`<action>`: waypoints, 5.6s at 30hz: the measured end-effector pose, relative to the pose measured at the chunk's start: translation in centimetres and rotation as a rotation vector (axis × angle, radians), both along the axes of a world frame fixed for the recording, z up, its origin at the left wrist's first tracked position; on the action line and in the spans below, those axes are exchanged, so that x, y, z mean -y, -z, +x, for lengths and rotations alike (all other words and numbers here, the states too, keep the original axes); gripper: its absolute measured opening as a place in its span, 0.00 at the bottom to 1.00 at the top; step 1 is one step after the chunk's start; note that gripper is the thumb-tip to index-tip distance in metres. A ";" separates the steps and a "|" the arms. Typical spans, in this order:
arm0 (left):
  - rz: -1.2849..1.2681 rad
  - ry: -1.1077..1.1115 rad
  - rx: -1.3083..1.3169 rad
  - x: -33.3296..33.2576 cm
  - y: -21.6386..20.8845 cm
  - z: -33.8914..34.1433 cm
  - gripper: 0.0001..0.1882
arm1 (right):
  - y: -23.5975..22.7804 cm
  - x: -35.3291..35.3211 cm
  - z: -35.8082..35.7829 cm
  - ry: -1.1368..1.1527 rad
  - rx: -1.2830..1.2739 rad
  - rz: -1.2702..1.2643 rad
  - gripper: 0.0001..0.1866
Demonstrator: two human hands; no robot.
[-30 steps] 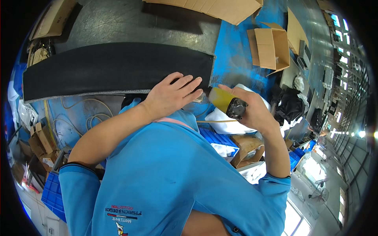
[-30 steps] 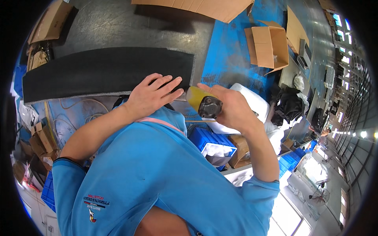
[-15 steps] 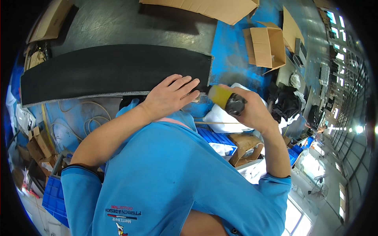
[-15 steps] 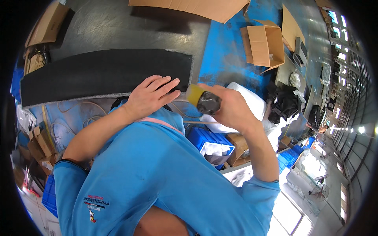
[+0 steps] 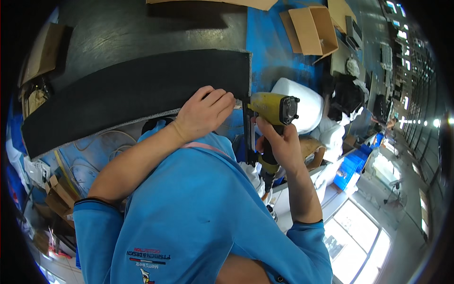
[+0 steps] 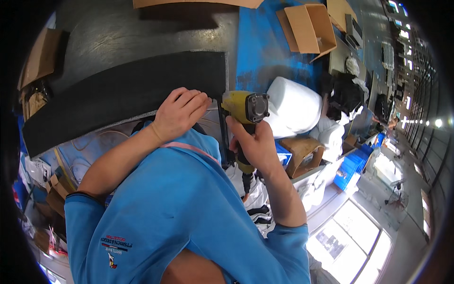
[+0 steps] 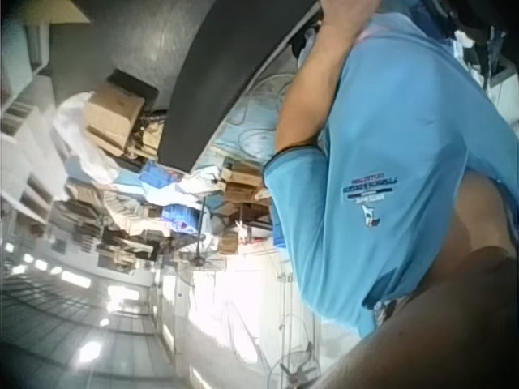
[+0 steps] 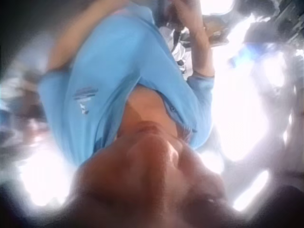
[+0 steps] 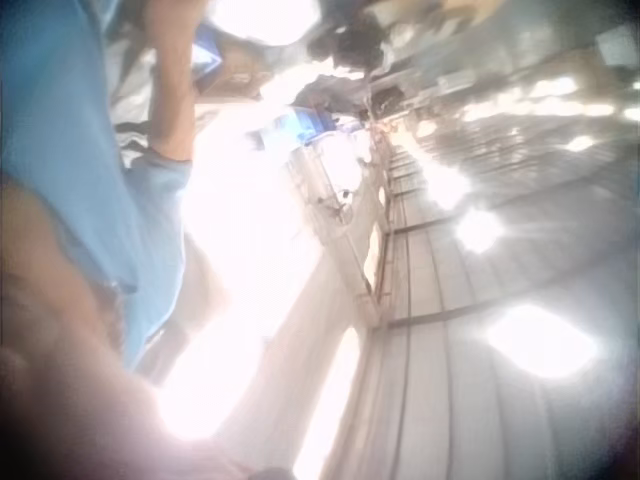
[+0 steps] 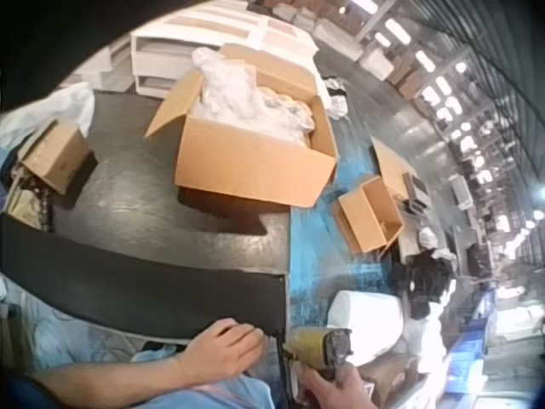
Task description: The person uses a yellow pneumatic staple gun to attach a black material to a grey foam board. They repeatedly position the material, fire the tool along the edges, and adjust the board's orientation to complete the fastening process.
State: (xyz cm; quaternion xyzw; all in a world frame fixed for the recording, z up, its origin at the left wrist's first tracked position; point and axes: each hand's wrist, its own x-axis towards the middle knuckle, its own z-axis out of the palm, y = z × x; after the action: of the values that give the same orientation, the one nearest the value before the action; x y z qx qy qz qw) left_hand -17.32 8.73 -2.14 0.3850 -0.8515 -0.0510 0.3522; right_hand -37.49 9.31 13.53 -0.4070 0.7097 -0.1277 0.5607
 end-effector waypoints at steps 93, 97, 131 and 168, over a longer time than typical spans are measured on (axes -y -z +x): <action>1.245 -0.984 -0.759 -42.3 14.4 53.8 0.14 | 6.5 -4.9 36.3 -0.403 0.573 -0.224 0.21; 1.172 -1.064 -0.808 -42.1 17.2 64.2 0.12 | 6.2 -6.3 41.2 -0.386 0.562 -0.221 0.22; 0.789 -1.885 -0.098 -27.6 42.8 116.7 0.10 | 13.1 -9.1 46.3 0.185 0.233 0.121 0.32; 0.723 -0.338 -1.285 -20.9 -2.5 62.9 0.05 | 9.7 -11.9 50.8 -0.012 0.786 -0.370 0.41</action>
State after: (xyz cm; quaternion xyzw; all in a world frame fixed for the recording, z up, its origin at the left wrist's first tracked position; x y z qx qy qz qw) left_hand 45.56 29.67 0.40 0.4964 -0.3382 -0.4868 0.6342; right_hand 13.33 21.24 3.85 -0.4252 0.4050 -0.3948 0.7066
